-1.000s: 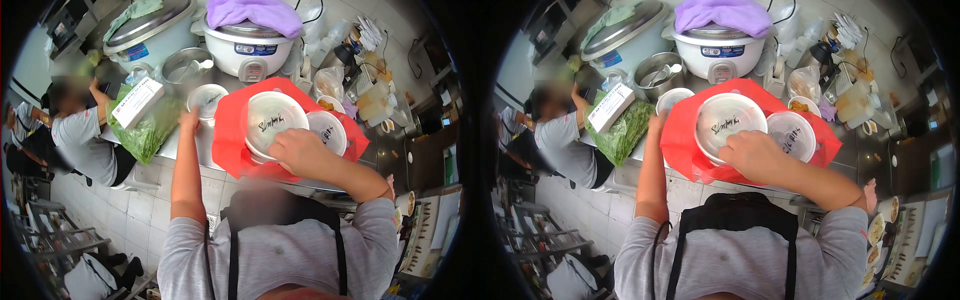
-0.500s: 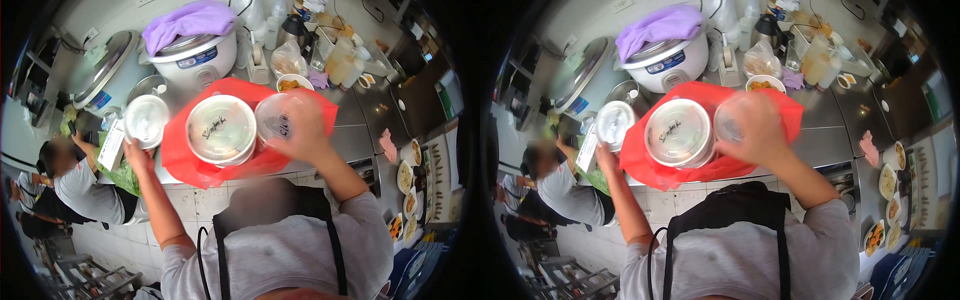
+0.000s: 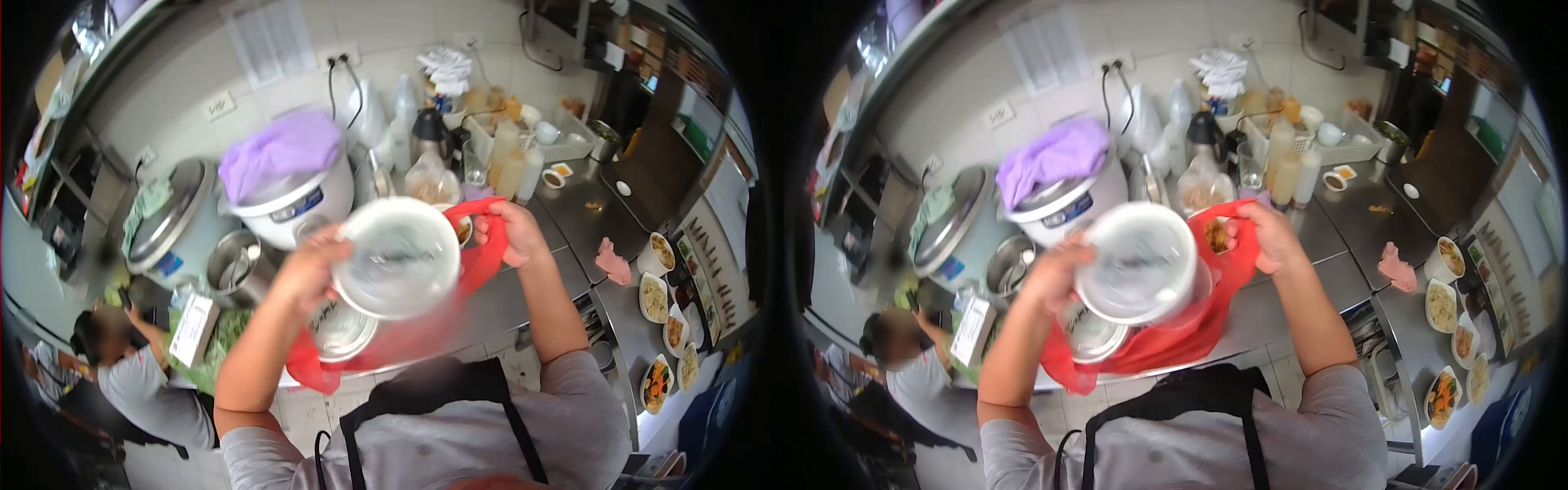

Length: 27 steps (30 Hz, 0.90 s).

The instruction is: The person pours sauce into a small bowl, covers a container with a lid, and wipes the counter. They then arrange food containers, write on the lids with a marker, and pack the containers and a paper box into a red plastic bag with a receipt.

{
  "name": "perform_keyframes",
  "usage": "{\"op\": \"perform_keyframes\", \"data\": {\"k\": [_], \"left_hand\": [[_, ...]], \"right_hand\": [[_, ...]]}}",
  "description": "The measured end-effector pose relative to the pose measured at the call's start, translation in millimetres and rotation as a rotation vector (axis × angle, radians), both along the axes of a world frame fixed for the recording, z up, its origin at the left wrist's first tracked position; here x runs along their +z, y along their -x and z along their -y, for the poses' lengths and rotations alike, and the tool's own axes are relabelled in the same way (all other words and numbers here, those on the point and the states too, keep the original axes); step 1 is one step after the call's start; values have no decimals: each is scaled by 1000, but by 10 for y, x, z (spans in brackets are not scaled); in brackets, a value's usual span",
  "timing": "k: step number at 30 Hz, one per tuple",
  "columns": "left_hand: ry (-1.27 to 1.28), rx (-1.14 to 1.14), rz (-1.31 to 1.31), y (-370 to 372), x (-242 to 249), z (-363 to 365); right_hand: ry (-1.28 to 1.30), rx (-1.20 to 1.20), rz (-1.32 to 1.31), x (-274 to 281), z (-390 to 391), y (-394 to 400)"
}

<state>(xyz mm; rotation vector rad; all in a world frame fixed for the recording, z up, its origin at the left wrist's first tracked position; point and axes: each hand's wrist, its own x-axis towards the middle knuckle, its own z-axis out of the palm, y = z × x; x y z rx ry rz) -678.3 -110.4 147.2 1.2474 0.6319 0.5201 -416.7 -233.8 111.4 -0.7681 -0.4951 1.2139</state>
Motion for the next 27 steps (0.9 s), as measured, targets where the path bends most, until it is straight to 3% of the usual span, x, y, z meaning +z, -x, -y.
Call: {"op": "perform_keyframes", "data": {"k": [2,7,8,10,12,15,22,27], "left_hand": [[-4,-162,-110,-232,-48,-5],[-206,-204,-152,-663,-305,-72],[-312,-210,-344,-677,-167,-2],[-553,-191,-356,-740,-560,-205],[-672,-200,-397,-741,-574,-266],[-783,-198,-546,-675,-460,-235],[-891,-192,-650,-567,-188,-23],[-842,-51,-643,-394,84,208]], "right_hand": [[-237,286,-121,156,-22,-28],[-376,106,48,1055,103,253],[-393,100,87,1125,74,252],[-301,230,425,1176,-19,209],[-170,393,882,1297,-92,80],[-53,220,1580,1552,-507,-295],[-210,-420,655,2729,-2552,-1242],[-410,-333,146,3097,-3451,-1561]]}}
